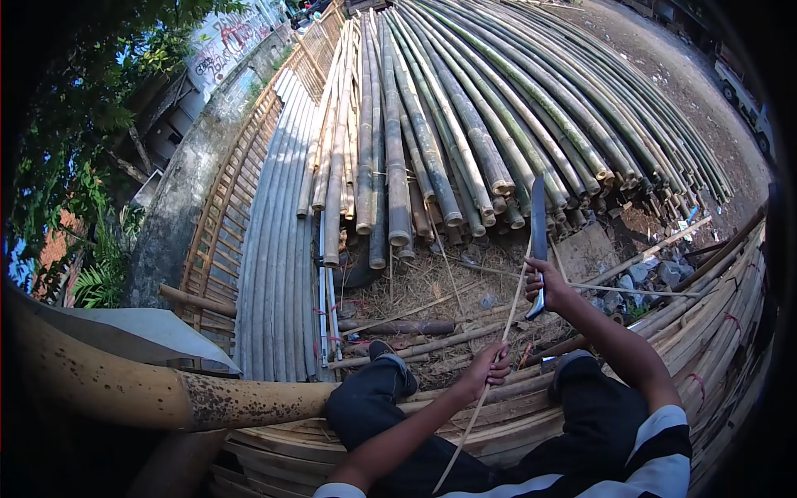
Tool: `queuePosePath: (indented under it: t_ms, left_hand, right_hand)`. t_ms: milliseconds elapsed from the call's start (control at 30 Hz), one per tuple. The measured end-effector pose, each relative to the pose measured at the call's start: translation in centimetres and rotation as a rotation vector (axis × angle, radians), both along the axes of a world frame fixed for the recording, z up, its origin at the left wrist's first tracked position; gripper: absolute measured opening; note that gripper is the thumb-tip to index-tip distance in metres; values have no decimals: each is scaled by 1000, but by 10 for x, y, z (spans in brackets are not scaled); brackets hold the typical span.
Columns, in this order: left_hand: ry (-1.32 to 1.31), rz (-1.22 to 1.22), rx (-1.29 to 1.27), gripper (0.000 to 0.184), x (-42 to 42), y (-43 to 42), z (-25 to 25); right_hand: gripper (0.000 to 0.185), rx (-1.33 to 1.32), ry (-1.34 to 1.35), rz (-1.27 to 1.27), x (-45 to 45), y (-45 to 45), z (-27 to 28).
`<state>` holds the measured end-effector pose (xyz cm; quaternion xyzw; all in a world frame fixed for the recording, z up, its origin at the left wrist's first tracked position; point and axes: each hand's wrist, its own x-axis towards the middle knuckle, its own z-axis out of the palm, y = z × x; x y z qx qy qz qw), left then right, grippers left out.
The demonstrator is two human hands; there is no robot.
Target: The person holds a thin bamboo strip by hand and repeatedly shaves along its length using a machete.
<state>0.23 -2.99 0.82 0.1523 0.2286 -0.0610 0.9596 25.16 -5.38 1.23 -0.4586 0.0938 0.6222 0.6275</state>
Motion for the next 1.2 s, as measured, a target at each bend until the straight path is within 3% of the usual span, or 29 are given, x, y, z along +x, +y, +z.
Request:
queuePosePath:
  t_ms: [133, 267, 433, 500, 567, 667, 700, 767, 833, 900, 1000, 1033, 1100, 1200]
  left_hand:
    - [-31, -82, -2, 28, -3, -7, 10]
    - [-29, -178, -93, 30, -4, -12, 12]
    - [-6, -166, 30, 27, -6, -10, 16]
    - [111, -185, 391, 25, -5, -5, 20]
    - [113, -169, 396, 25, -4, 0, 17]
    - [130, -130, 400, 24, -4, 3, 20]
    - [144, -105, 404, 23, -4, 3, 23]
    - [147, -77, 461, 23, -6, 5, 25]
    - [151, -50, 516, 22, -9, 6, 24]
    - [190, -37, 662, 23, -13, 6, 17]
    - [191, -2, 758, 24, -14, 1, 12]
    - [193, -5, 758, 24, -13, -1, 8]
    - [202, 46, 1056, 25, -14, -5, -2]
    - [195, -22, 1113, 22, -22, -19, 2]
  right_hand:
    - [14, 6, -9, -44, 0, 5, -3]
    - [19, 1, -77, -97, 20, 3, 2]
    - [26, -104, -170, -97, 30, -9, 20]
    - [29, -209, -401, 10, 31, -13, 14]
    - [27, -247, -503, 13, 27, -16, 7]
    - [30, -335, -1011, 306, 23, -19, -2]
    - [30, -336, -1011, 306, 19, -19, -1]
    - [29, -312, -1590, 702, 0, -15, 3]
    - [29, -238, -1648, 682, -30, -15, 11]
    - [29, -54, -1881, 875, -54, -13, 23]
    - [26, -76, -1932, 1068, -78, -9, 37]
    - [26, -77, -1929, 1066, -76, -9, 35]
    - [25, -63, -2044, 1066, -63, -7, 29]
    - [18, -315, -2101, 836, -3, -1, 16]
